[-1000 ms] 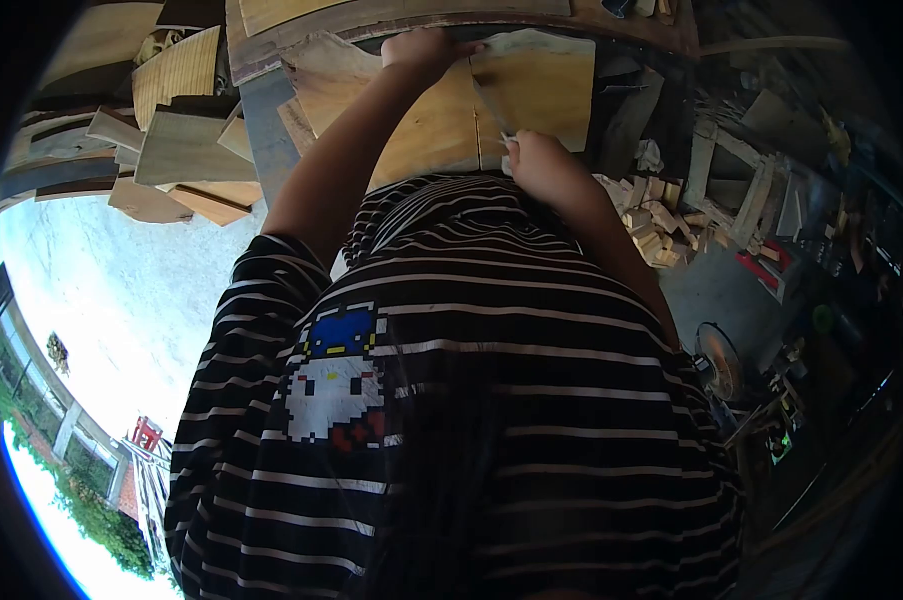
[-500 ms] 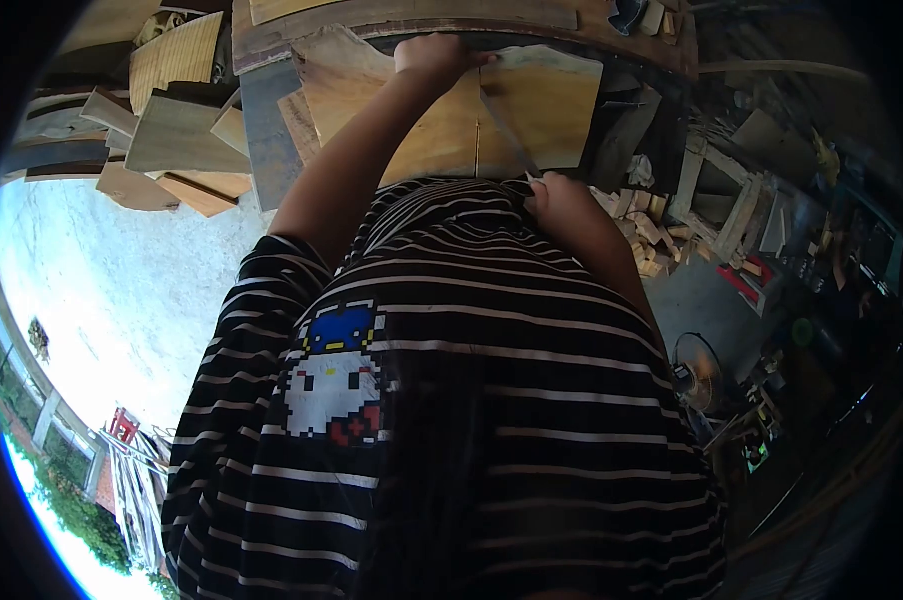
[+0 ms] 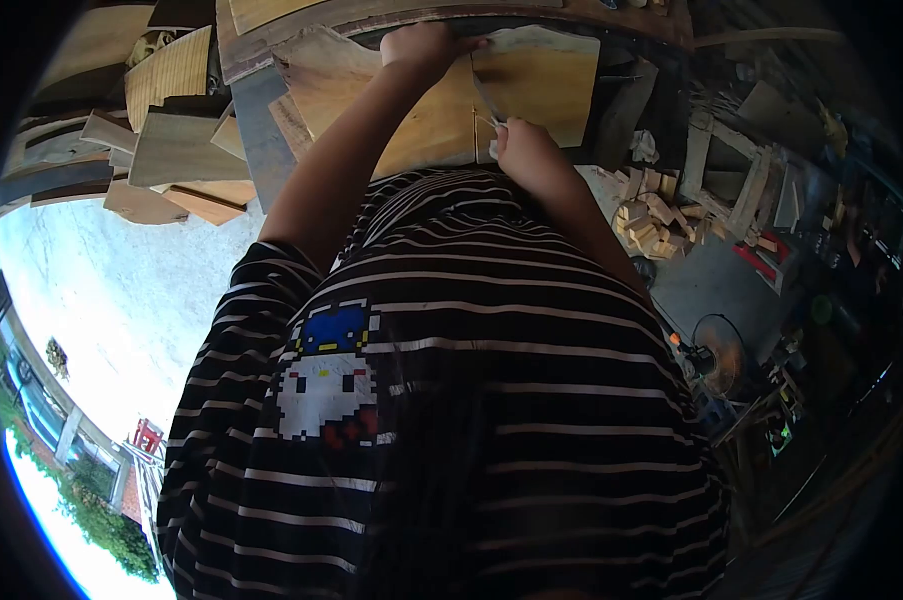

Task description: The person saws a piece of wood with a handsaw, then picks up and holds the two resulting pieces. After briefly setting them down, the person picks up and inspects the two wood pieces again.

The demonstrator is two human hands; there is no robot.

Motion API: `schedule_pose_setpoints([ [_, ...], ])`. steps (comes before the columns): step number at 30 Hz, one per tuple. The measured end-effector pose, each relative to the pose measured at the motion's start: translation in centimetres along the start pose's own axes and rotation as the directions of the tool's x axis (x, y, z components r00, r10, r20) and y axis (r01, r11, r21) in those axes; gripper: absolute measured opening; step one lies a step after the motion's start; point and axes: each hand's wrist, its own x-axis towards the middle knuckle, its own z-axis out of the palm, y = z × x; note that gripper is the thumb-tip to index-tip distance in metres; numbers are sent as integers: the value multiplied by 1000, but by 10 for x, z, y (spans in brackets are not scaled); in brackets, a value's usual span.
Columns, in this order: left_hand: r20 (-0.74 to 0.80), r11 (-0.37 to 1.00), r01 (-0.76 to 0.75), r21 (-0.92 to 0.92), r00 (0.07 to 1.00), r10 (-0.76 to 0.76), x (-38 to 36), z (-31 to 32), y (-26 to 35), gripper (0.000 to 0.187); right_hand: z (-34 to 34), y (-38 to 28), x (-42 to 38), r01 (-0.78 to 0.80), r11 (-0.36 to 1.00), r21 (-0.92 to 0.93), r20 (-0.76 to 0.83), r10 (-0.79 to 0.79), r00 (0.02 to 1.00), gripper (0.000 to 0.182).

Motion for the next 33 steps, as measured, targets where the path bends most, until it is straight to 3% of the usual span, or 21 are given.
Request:
schedule_pose_setpoints([
  [6, -60, 999, -3, -33, 998, 1, 4, 5, -15, 68, -31, -2, -41, -1, 991, -135, 136, 20, 990, 29],
  [8, -44, 1000, -1, -30, 999, 0, -1, 1, -12, 68, -22, 1, -30, 6, 999, -50, 68, -2, 998, 28],
  [12, -61, 1000, 4, 5, 998, -4, -7, -2, -9, 68, -11, -15, 2, 58, 997, -54, 45, -56, 997, 27],
  [17, -45, 999, 20, -34, 999, -21, -1, 0, -18, 68, -40, -16, -48, -30, 991, -133, 153, 50, 987, 27],
  [21, -55, 1000, 16, -15, 998, -17, 2, 0, -13, 67, -7, -14, -4, -23, 998, -50, 52, 26, 998, 26],
  [23, 12, 999, 35, -27, 999, -35, 0, -7, -15, 66, 4, -18, 11, 80, 996, -50, -7, -80, 997, 26],
  [27, -12, 998, 49, -28, 999, -49, -1, -7, -18, 66, -27, -11, -36, 37, 997, -74, 114, -29, 993, 26],
  [30, 6, 999, 34, -40, 999, -34, 1, -9, -23, 66, -28, -7, -39, -7, 991, -133, 88, 19, 996, 31],
  [33, 1, 999, 21, -30, 1000, -21, 1, -10, -20, 65, -10, -14, -1, 40, 999, -26, 19, -40, 999, 31],
])
